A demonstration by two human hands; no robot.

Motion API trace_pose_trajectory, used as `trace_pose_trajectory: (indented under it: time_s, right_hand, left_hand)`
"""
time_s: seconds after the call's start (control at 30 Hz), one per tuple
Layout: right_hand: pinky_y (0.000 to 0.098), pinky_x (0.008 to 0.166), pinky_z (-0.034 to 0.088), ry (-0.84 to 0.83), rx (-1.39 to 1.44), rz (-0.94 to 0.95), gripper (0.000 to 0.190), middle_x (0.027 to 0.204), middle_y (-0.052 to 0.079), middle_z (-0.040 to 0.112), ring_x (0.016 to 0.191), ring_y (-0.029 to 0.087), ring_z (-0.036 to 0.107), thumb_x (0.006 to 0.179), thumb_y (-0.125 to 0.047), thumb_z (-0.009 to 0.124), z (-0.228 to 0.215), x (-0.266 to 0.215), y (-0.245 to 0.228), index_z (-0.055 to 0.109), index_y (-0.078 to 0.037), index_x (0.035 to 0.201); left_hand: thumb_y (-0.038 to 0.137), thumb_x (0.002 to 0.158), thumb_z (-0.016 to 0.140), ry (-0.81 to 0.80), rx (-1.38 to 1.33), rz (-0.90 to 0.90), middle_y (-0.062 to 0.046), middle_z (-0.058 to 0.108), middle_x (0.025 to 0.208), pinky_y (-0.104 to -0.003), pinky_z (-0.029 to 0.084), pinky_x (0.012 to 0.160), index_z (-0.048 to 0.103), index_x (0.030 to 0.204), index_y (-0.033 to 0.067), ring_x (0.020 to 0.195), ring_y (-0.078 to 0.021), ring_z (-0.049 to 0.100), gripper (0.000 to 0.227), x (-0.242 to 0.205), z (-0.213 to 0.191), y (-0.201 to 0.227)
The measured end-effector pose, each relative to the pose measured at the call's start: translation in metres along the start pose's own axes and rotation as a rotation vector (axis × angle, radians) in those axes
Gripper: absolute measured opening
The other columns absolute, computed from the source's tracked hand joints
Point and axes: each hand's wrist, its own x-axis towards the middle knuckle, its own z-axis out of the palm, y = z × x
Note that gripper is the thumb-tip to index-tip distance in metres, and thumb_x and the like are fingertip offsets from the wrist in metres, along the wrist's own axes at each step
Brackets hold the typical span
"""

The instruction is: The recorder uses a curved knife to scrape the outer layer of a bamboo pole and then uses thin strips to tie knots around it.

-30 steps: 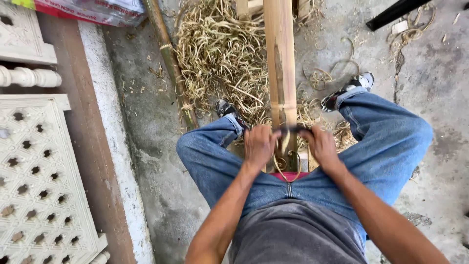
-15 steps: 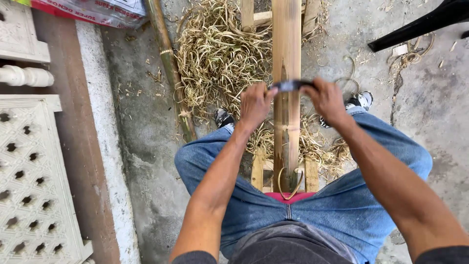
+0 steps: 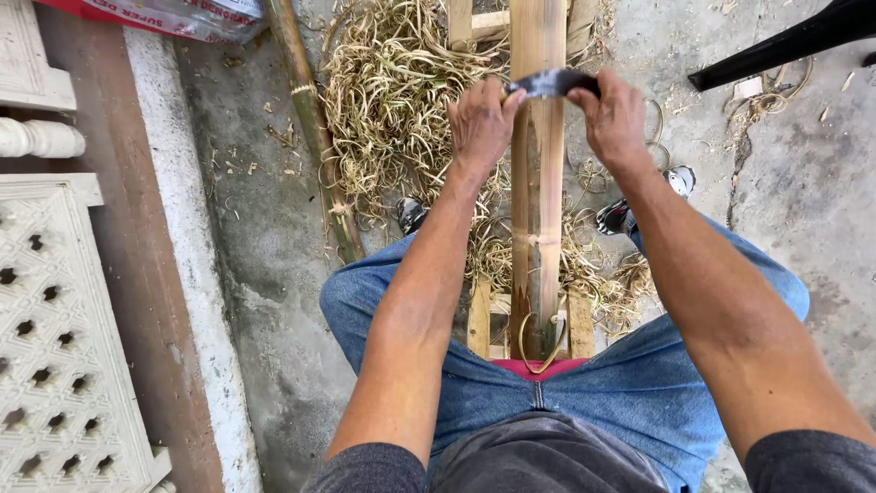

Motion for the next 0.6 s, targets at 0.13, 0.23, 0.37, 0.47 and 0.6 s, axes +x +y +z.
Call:
trace_pose_trajectory:
  time_s: [0.13,0.23,0.37,0.47,0.6]
  right_hand:
    - [0.0468,0.054,0.047,0.013,-0.053,-0.107,0.042,0.074,0.019,0.067,0.056,0.028,0.060,0.106,-0.037,0.072,-0.006,-0.062,0.000,0.059,0.002,0.094]
    - [0.0457,0.052,0.048,0.000,-0.059,-0.075,0.041,0.075,0.018,0.068,0.056,0.026,0.061,0.104,-0.038,0.069,0.002,-0.101,0.013,0.058,0.000,0.092]
    - [0.0489,0.055,0.050,-0.029,-0.049,-0.066,0.043,0.075,0.020,0.067,0.060,0.033,0.064,0.104,-0.040,0.067,-0.006,-0.142,0.010,0.057,0.000,0.092]
    - [0.0510,0.055,0.050,-0.124,-0.027,0.028,0.043,0.073,0.021,0.067,0.061,0.038,0.066,0.101,-0.040,0.066,-0.002,-0.178,0.020,0.056,0.000,0.093]
    - [0.0530,0.055,0.047,0.042,-0.078,-0.087,0.043,0.074,0.024,0.066,0.067,0.044,0.065,0.101,-0.039,0.070,-0.007,-0.226,0.011,0.057,0.001,0.091]
  left_hand:
    - [0.054,0.103,0.049,0.013,-0.033,0.010,0.002,0.048,0.079,-0.037,0.034,0.069,0.054,0.090,0.0202,0.068,-0.0149,0.043,0.036,-0.062,-0.007,0.012]
    - [0.053,0.102,0.049,-0.006,-0.018,0.000,0.003,0.048,0.079,-0.038,0.034,0.072,0.053,0.089,0.0191,0.068,-0.0142,0.043,0.037,-0.103,-0.012,0.019]
    - [0.052,0.103,0.050,-0.028,-0.016,0.020,0.000,0.049,0.079,-0.039,0.035,0.073,0.054,0.091,0.0177,0.070,-0.0165,0.045,0.036,-0.145,-0.021,0.026]
    - [0.050,0.103,0.051,-0.156,-0.040,-0.026,-0.001,0.051,0.080,-0.040,0.036,0.073,0.054,0.090,0.0169,0.071,-0.0175,0.046,0.036,-0.181,-0.037,0.038]
    - [0.050,0.103,0.053,0.035,-0.017,0.080,-0.001,0.052,0.085,-0.040,0.034,0.074,0.052,0.091,0.0151,0.078,-0.0180,0.047,0.037,-0.222,-0.055,0.055]
